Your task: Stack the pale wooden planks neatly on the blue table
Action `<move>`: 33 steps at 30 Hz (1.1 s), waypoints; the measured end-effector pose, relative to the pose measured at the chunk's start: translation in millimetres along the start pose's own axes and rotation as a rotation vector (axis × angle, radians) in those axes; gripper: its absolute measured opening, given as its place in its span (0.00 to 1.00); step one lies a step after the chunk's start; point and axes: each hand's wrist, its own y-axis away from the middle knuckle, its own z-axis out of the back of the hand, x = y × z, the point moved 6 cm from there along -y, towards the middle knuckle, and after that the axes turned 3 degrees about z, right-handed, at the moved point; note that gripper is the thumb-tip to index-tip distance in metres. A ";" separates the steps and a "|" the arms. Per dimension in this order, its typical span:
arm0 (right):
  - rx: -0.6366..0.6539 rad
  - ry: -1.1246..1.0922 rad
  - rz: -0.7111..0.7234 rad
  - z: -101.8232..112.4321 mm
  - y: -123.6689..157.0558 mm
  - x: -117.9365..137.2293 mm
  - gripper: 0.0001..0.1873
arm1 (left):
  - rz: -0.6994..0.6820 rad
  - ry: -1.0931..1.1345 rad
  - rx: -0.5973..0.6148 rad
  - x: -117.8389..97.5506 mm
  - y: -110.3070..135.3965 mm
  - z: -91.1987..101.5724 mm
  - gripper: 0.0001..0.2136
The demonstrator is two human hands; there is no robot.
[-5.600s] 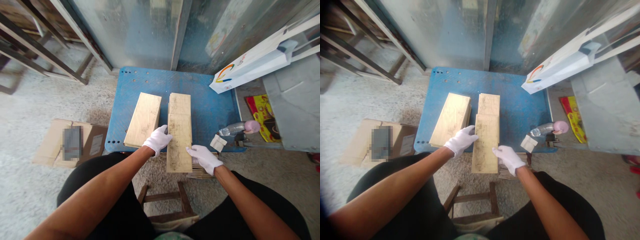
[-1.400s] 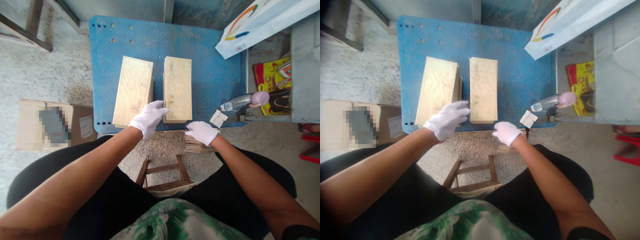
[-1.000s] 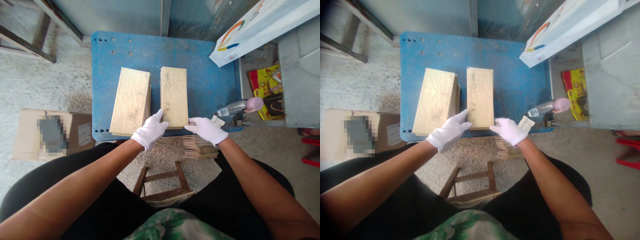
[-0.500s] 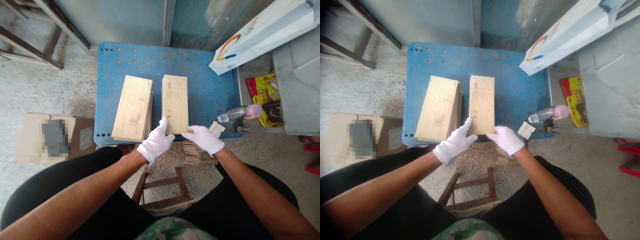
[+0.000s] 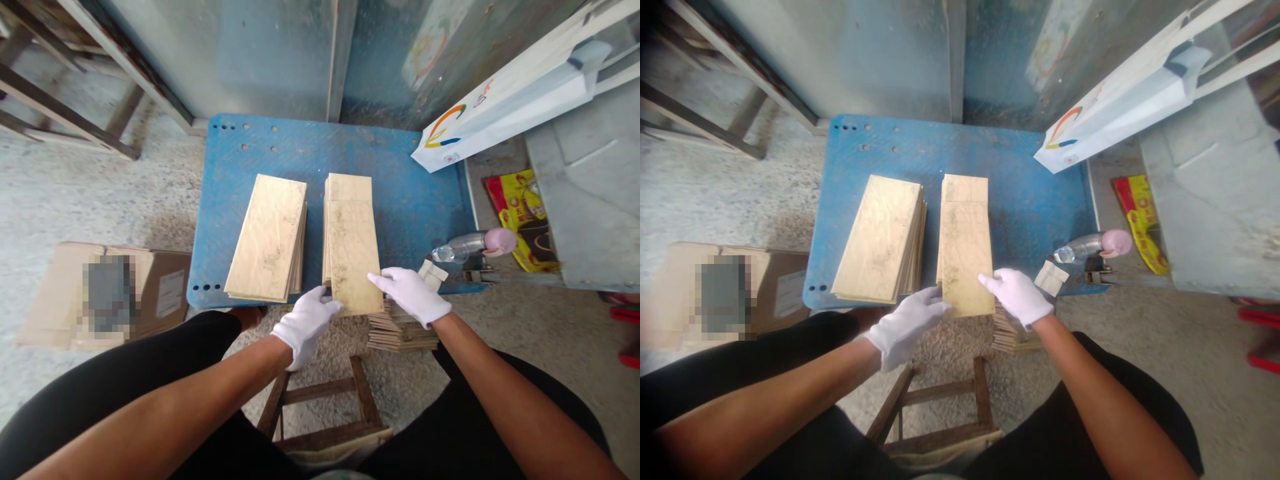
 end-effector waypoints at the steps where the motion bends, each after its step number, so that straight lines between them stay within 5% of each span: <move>1: -0.015 -0.029 0.004 -0.5 -3.8 -1.2 0.26 | 0.070 0.086 0.029 3.1 -1.7 -0.8 0.19; 7: 0.002 -0.182 -0.070 -7.4 -4.1 -11.8 0.23 | 0.254 0.363 0.064 17.1 1.7 -5.5 0.13; 12: 0.116 -0.441 -0.133 -5.0 8.3 -13.1 0.27 | 0.179 0.509 0.257 -5.6 17.3 -14.1 0.21; 18: 0.059 -0.631 -0.091 2.5 0.9 -8.3 0.28 | 0.156 0.573 0.351 -17.7 28.1 -19.3 0.24; 24: 0.011 -0.991 -0.076 23.6 -5.0 -0.1 0.28 | 0.140 0.384 0.410 5.3 35.2 -32.5 0.24; 28: -0.056 -0.924 0.006 46.5 0.2 -0.4 0.31 | 0.070 0.196 0.418 13.7 36.4 -37.3 0.20; 33: 0.068 -0.778 -0.005 57.7 19.9 -9.7 0.30 | -0.013 -0.158 0.336 20.2 24.1 -27.7 0.16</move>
